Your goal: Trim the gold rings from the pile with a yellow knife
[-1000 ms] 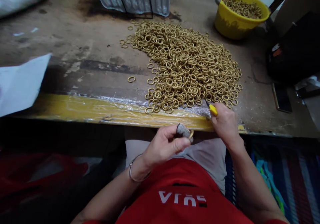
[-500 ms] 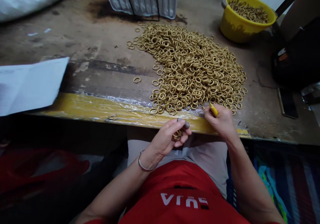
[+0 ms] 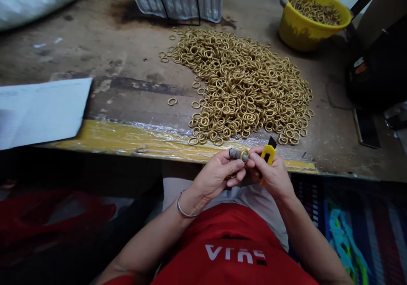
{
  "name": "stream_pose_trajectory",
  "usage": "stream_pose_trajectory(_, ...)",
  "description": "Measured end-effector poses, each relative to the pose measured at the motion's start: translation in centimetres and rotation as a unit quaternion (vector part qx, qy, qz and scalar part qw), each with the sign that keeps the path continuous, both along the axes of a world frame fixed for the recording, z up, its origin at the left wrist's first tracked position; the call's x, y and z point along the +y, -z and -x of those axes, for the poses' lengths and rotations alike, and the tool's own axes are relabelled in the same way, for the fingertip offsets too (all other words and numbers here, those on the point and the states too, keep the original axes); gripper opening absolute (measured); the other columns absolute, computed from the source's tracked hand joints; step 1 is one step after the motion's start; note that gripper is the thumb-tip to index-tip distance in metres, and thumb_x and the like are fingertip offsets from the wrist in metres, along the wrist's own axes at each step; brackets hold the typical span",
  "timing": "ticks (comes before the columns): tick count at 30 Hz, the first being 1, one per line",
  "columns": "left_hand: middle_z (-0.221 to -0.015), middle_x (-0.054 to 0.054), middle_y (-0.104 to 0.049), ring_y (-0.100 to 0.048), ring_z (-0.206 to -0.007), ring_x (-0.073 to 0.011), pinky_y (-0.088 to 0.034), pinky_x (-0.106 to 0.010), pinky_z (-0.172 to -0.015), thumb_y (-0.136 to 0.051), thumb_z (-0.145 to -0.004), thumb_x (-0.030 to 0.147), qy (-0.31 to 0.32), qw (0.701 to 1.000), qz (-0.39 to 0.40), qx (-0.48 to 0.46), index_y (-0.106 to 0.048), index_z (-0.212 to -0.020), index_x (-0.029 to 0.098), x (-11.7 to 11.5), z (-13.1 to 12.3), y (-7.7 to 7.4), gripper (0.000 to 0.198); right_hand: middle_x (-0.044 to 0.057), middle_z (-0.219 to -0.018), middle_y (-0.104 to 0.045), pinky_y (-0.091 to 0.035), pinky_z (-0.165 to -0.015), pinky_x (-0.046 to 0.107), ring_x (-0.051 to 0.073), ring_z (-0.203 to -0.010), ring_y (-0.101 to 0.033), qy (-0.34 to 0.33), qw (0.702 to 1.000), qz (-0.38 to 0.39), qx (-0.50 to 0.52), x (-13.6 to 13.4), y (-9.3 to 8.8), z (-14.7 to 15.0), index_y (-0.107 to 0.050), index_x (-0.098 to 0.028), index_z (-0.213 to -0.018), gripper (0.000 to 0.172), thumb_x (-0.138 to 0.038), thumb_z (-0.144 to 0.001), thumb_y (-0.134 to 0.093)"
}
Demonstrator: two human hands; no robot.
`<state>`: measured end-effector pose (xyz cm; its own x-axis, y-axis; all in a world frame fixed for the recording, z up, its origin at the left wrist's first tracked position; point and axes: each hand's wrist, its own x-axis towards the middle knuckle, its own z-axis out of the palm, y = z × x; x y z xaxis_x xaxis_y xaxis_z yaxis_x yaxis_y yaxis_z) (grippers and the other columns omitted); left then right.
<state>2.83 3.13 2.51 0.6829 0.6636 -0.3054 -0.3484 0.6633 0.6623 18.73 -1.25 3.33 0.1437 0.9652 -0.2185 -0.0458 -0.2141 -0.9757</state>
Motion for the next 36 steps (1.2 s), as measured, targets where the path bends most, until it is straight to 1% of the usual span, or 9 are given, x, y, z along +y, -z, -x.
stream_pose_trajectory(2, -0.058, 0.002, -0.059, -0.043, -0.043, -0.0042, -0.031, -0.014, -0.037, -0.086, -0.072, 0.04, -0.006, 0.999, -0.014, 0.03, -0.07, -0.081, 0.012, 0.0, 0.2, 0.0, 0.033, 0.0, -0.075, -0.064, -0.044, -0.061, 0.026, 0.013, -0.062, -0.055, -0.042, 0.982, -0.062, -0.171, -0.2, -0.6, -0.7, -0.066, -0.021, -0.086, 0.021, -0.038, -0.095, -0.059)
stream_pose_trajectory(4, -0.054, 0.004, -0.055, -0.042, -0.043, -0.0046, -0.033, -0.015, -0.038, -0.085, -0.072, 0.042, -0.013, 0.998, -0.035, 0.059, -0.067, -0.077, 0.012, 0.0, 0.4, -0.1, 0.035, 0.004, -0.082, -0.066, -0.045, -0.071, 0.028, 0.016, -0.075, -0.06, -0.084, 0.931, -0.122, -0.334, -0.5, -1.2, -1.3, -0.068, -0.02, -0.089, 0.017, -0.026, -0.096, -0.054)
stream_pose_trajectory(7, -0.054, 0.004, -0.053, -0.043, -0.044, -0.0051, -0.034, -0.016, -0.039, -0.083, -0.074, 0.043, -0.021, 0.992, -0.075, 0.097, -0.065, -0.077, 0.013, 0.0, 0.5, -0.1, 0.035, 0.007, -0.09, -0.067, -0.044, -0.07, 0.029, 0.019, -0.079, -0.061, -0.117, 0.843, -0.141, -0.506, -0.9, -1.7, -1.4, -0.067, -0.017, -0.1, 0.021, -0.012, -0.091, -0.049)
stream_pose_trajectory(10, -0.059, 0.004, -0.054, -0.044, -0.046, -0.0053, -0.034, -0.016, -0.041, -0.08, -0.077, 0.042, -0.025, 0.986, -0.106, 0.126, -0.065, -0.081, 0.014, -0.1, 0.6, -0.3, 0.032, 0.008, -0.093, -0.067, -0.041, -0.066, 0.028, 0.019, -0.077, -0.061, -0.13, 0.78, -0.12, -0.601, -1.1, -1.8, -0.9, -0.067, -0.016, -0.102, 0.025, -0.007, -0.088, -0.048)
stream_pose_trajectory(14, -0.061, 0.006, -0.052, -0.042, -0.047, -0.0046, -0.033, -0.016, -0.043, -0.079, -0.078, 0.039, -0.022, 0.982, -0.125, 0.141, -0.065, -0.085, 0.015, 0.0, 0.6, -0.6, 0.029, 0.008, -0.091, -0.068, -0.036, -0.061, 0.028, 0.018, -0.073, -0.059, -0.142, 0.735, -0.097, -0.656, -0.8, -2.0, -0.7, -0.067, -0.018, -0.098, 0.025, -0.006, -0.088, -0.047)
stream_pose_trajectory(24, -0.06, 0.006, -0.047, -0.038, -0.049, -0.0064, -0.033, -0.02, -0.047, -0.072, -0.084, 0.039, -0.004, 0.972, -0.179, 0.153, -0.064, -0.085, 0.016, 0.1, 1.1, -0.5, 0.024, 0.007, -0.089, -0.068, -0.035, -0.062, 0.028, 0.017, -0.071, -0.059, -0.156, 0.718, -0.114, -0.669, -0.6, -1.8, -0.8, -0.066, -0.018, -0.097, 0.028, -0.004, -0.086, -0.045)
stream_pose_trajectory(30, -0.07, -0.001, -0.058, -0.05, -0.065, -0.0117, -0.042, -0.024, -0.062, -0.072, -0.082, 0.025, 0.023, 0.937, -0.31, 0.162, -0.063, -0.073, 0.016, 0.0, 2.5, -2.3, 0.016, 0.01, -0.089, -0.07, -0.036, -0.062, 0.03, 0.021, -0.073, -0.061, -0.06, 0.718, 0.002, -0.694, 1.8, -0.5, -3.7, -0.067, -0.016, -0.096, 0.023, -0.007, -0.087, -0.047)
stream_pose_trajectory(33, -0.063, 0.001, -0.052, -0.043, -0.056, -0.0094, -0.035, -0.023, -0.053, -0.071, -0.084, 0.038, 0.043, 0.964, -0.232, 0.121, -0.059, -0.071, 0.016, 0.2, 2.5, -1.7, 0.028, 0.01, -0.099, -0.07, -0.042, -0.073, 0.029, 0.022, -0.087, -0.063, -0.049, 0.758, -0.084, -0.645, 3.2, -0.2, -3.7, -0.067, -0.018, -0.105, 0.024, -0.01, -0.089, -0.049)
stream_pose_trajectory(36, -0.06, 0.004, -0.047, -0.036, -0.047, -0.0064, -0.023, -0.02, -0.043, -0.067, -0.085, 0.052, 0.026, 0.991, -0.103, 0.077, -0.053, -0.073, 0.017, 0.2, 2.1, -0.3, 0.039, 0.009, -0.096, -0.069, -0.04, -0.07, 0.03, 0.021, -0.083, -0.062, -0.068, 0.762, -0.089, -0.638, 4.9, 0.3, -2.2, -0.068, -0.017, -0.098, 0.019, -0.016, -0.093, -0.05)
